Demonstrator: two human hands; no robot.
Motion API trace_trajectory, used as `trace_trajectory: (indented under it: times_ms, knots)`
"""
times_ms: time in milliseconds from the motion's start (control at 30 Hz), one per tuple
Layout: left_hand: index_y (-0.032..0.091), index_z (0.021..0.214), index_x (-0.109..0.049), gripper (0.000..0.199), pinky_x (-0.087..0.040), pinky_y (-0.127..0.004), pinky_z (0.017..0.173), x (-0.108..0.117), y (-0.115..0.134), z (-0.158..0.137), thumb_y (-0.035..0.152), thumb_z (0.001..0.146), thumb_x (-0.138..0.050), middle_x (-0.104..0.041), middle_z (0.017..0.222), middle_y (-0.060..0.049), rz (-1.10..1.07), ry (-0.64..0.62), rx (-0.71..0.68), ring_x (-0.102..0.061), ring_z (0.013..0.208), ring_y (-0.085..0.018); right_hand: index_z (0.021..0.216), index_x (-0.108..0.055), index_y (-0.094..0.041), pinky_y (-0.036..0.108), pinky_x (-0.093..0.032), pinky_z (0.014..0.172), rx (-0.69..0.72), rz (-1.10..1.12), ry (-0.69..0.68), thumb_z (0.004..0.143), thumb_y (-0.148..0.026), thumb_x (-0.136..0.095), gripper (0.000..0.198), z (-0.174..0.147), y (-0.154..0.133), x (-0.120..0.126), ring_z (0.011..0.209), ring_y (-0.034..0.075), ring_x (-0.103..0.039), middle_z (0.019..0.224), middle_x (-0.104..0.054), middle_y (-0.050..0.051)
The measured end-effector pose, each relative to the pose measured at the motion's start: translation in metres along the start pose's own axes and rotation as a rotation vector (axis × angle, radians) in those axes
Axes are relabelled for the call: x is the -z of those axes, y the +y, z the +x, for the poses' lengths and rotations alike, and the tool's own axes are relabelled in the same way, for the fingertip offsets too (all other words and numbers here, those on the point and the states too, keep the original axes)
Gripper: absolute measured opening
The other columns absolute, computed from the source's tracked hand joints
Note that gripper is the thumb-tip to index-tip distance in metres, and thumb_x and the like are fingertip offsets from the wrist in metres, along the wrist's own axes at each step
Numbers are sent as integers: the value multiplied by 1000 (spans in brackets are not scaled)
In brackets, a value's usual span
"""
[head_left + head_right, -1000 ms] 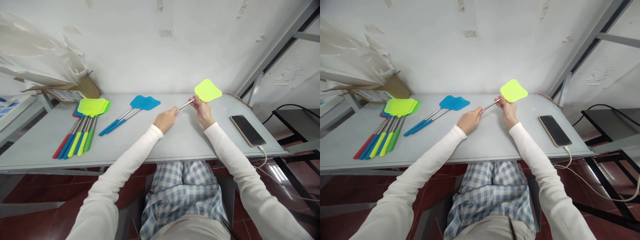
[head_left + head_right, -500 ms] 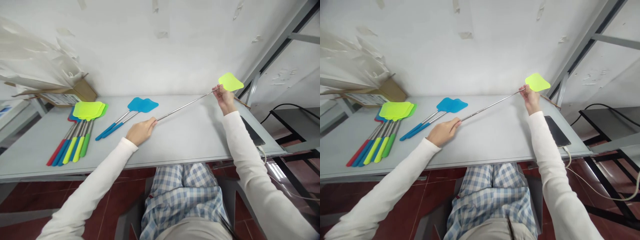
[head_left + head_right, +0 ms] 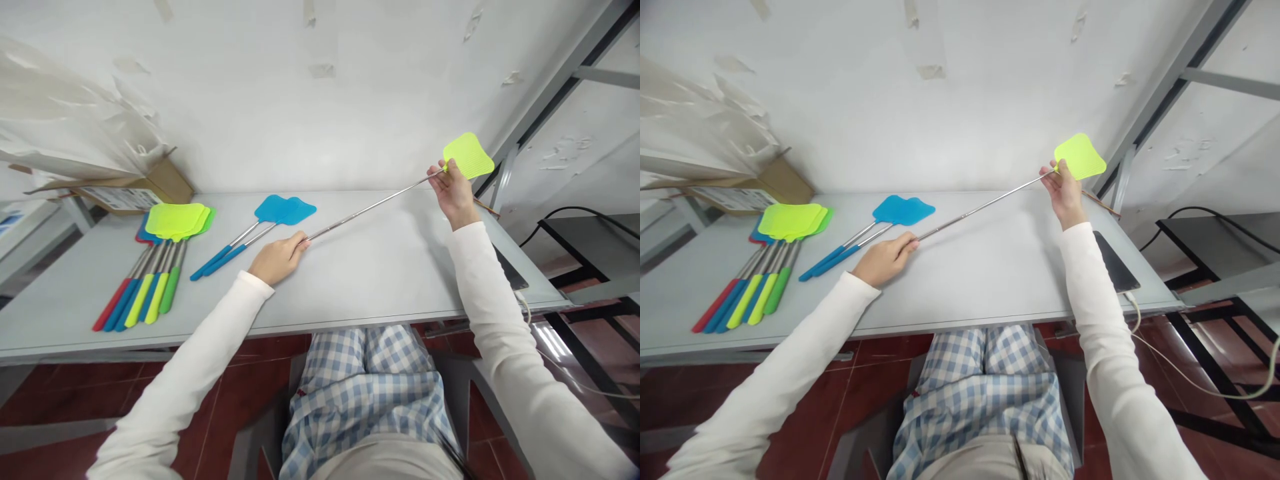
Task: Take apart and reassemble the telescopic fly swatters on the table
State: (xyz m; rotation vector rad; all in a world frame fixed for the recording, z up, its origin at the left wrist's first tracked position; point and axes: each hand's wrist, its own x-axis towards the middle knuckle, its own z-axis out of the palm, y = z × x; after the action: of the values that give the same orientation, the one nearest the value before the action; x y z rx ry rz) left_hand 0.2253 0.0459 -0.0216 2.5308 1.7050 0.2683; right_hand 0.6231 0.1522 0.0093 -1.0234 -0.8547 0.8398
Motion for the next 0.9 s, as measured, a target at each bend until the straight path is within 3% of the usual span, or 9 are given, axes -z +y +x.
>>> trace_trajectory:
  times_ms: [100,200,333,433,533,733,833,900]
  knots:
    - [22,110,-54,40,-41,-31,68,2,1,3,42,100,-21,-72,93,-9,42,-5,16,-68,88,-26,87,-62,-21,32,-53,96,-15,64,39,98,-37,-47,25,0,1,0,105,15,-68,100,-71,4]
    - [20,111,-54,38,-41,-32,67,2,11,7,40,101,-22,-72,95,-11,65,-7,34,-68,86,-27,86,-60,-21,31,-53,95,10,73,44,97,-43,-49,27,-18,5,-15,108,15,-67,101,-71,4]
    - [19,111,-51,34,-42,-32,70,-2,46,18,36,101,-23,-72,97,-12,-32,-25,23,-69,87,-27,86,-59,-21,32,-54,92,-28,68,-99,87,-58,-59,37,-80,17,-65,106,17,-68,99,-72,5]
    - [20,108,-50,29,-43,-32,73,-4,70,25,32,101,-24,-72,100,-11,-189,11,16,-69,89,-26,86,-59,-20,32,-54,91,-61,99,-184,85,-59,-60,39,-133,23,-102,104,19,-69,96,-73,5]
    - [21,102,-51,28,-44,-30,73,-4,78,25,33,101,-26,-71,96,-9,-326,71,18,-68,86,-24,86,-61,-20,32,-53,90,-76,107,-231,87,-61,-56,41,-162,22,-121,105,20,-69,96,-74,7]
    - [21,101,-55,34,-42,-29,71,4,49,9,45,99,-31,-69,89,-5,-466,133,72,-63,74,-19,105,-67,-23,32,-53,89,-236,67,-535,89,-58,-55,40,-155,17,-121,113,20,-65,118,-72,7]
    - [21,111,-53,35,-43,-29,70,7,19,1,47,97,-35,-63,74,-1,-465,99,143,-59,68,-19,103,-67,-20,30,-56,80,-407,-15,-660,90,-46,-60,31,-147,27,-110,103,20,-68,119,-71,10]
    - [21,113,-52,33,-45,-31,73,5,-3,-4,44,95,-37,-61,72,-1,-398,85,204,-60,69,-20,101,-67,-17,29,-56,72,-506,-72,-673,91,-38,-60,24,-145,35,-101,89,18,-70,110,-73,12]
